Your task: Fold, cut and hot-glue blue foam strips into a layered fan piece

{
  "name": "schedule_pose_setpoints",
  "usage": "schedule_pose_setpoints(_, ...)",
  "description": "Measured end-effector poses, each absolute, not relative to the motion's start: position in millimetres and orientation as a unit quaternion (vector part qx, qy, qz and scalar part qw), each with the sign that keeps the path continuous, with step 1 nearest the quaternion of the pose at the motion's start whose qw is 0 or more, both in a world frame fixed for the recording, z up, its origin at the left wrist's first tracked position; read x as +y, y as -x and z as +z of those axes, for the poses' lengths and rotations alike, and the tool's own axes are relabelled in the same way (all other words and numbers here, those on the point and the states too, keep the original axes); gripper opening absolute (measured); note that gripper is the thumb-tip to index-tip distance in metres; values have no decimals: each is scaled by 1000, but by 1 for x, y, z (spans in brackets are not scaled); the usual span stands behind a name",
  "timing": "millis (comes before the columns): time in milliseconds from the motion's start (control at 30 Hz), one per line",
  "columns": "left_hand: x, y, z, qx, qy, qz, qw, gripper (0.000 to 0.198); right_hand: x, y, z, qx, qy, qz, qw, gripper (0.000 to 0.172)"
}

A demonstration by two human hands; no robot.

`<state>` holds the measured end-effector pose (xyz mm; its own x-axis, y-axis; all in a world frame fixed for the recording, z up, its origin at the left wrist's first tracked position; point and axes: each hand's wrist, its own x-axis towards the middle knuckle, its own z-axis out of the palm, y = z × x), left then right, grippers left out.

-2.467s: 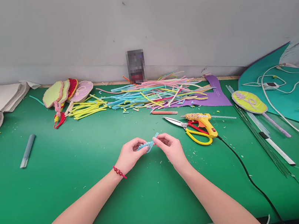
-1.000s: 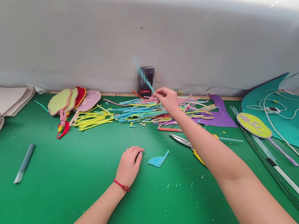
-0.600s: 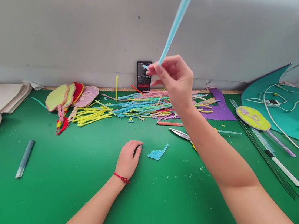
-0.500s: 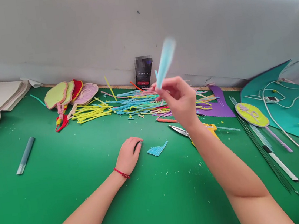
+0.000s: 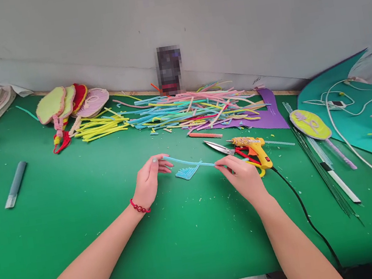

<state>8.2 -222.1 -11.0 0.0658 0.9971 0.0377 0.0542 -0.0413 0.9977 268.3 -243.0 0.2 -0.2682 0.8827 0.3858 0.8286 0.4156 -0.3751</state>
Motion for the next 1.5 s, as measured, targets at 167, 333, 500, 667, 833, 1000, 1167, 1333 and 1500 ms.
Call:
schedule_pose_setpoints(167, -222, -8, -12, 520, -593, 402, 466, 30, -242, -279, -2, -797, 540, 88, 255, 17)
schedule_pose_setpoints(333, -220, -3, -18, 543, -696, 352, 312, 29, -247, -280, 8, -798, 540, 109, 246, 21)
schedule_pose_setpoints(500, -221, -2, -18, 497, -752, 299, 312, 23, -252, -277, 9, -803, 549, 81, 218, 21)
schedule_pose_setpoints(667, -223, -9, -25, 502, -772, 264, 288, 45, -250, -278, 11, -785, 585, 92, 185, 17)
schedule_pose_setpoints(833, -225, -27, -31, 488, -789, 251, 276, 79, -244, -294, 11, -700, 657, 73, 270, 14)
schedule_pose_setpoints(1000, -228, -41, -32, 482, -806, 235, 251, 80, -240, -300, 5, -665, 679, 69, 302, 17)
schedule_pose_setpoints(1167, -224, -40, -32, 490, -805, 238, 235, 60, -243, -288, 4, -684, 659, 92, 300, 20)
schedule_pose_setpoints(1333, -224, -26, -29, 494, -808, 226, 230, 59, -245, -285, 2, -690, 656, 103, 288, 21)
schedule_pose_setpoints(1500, -225, -9, -20, 501, -812, 193, 228, 58, -245, -287, 1, -696, 657, 102, 273, 20)
